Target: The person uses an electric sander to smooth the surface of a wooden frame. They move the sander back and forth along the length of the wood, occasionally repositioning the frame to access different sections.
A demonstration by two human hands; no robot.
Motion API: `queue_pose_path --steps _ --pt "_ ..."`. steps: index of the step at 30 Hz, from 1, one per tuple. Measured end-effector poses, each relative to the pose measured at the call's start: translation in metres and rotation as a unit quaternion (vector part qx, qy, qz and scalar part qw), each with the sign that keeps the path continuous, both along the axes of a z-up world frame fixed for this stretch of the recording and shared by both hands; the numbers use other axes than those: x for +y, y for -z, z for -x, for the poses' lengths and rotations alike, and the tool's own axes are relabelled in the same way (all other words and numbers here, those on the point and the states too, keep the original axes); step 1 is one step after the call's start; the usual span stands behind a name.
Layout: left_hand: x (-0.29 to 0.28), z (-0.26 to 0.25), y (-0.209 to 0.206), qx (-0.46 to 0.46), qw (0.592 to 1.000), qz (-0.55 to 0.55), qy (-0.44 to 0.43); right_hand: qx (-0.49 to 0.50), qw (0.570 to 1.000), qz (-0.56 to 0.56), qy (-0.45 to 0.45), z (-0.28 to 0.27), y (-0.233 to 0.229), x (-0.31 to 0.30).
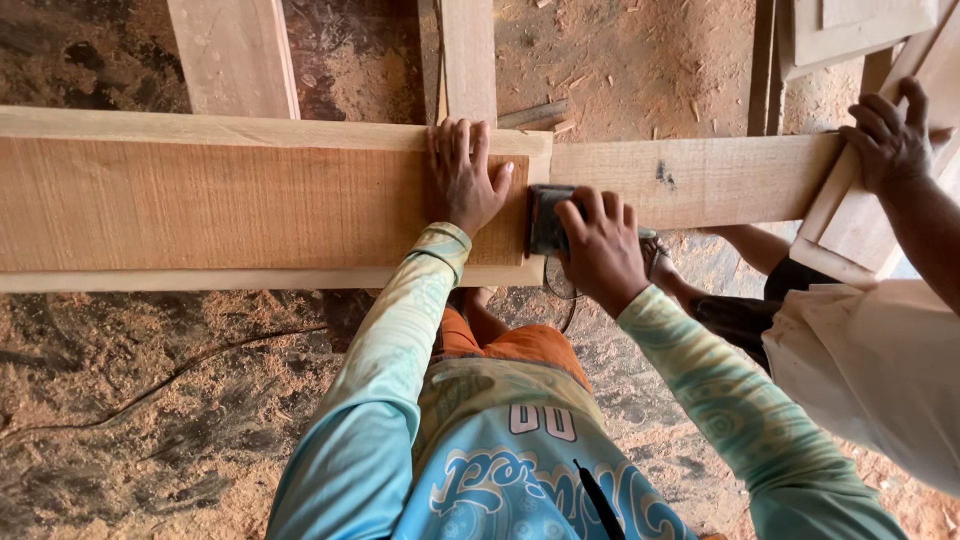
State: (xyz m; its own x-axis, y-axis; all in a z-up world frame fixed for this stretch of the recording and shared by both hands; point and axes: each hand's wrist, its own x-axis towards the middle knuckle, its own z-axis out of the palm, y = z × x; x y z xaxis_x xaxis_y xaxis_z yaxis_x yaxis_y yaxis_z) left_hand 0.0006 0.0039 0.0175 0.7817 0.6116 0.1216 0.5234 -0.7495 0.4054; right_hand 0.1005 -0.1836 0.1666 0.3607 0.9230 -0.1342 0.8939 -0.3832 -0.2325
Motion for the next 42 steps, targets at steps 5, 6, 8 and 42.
queue_pose_path --steps 5,6,8,42 --pt "0.001 0.002 0.001 0.014 1.0 0.008 0.003 0.012 1.0 -0.001 0.016 -0.035 0.015 0.025" --pt "0.003 0.002 0.001 0.028 1.0 0.0 0.01 0.016 1.0 0.011 0.021 -0.044 0.019 0.031" --pt "0.009 0.0 0.001 0.045 0.999 -0.02 0.017 0.0 1.0 0.0 0.014 -0.062 0.024 0.046" --pt "0.001 0.023 -0.005 -0.028 0.999 0.014 0.025 -0.013 1.0 0.007 0.015 -0.032 0.014 0.028"
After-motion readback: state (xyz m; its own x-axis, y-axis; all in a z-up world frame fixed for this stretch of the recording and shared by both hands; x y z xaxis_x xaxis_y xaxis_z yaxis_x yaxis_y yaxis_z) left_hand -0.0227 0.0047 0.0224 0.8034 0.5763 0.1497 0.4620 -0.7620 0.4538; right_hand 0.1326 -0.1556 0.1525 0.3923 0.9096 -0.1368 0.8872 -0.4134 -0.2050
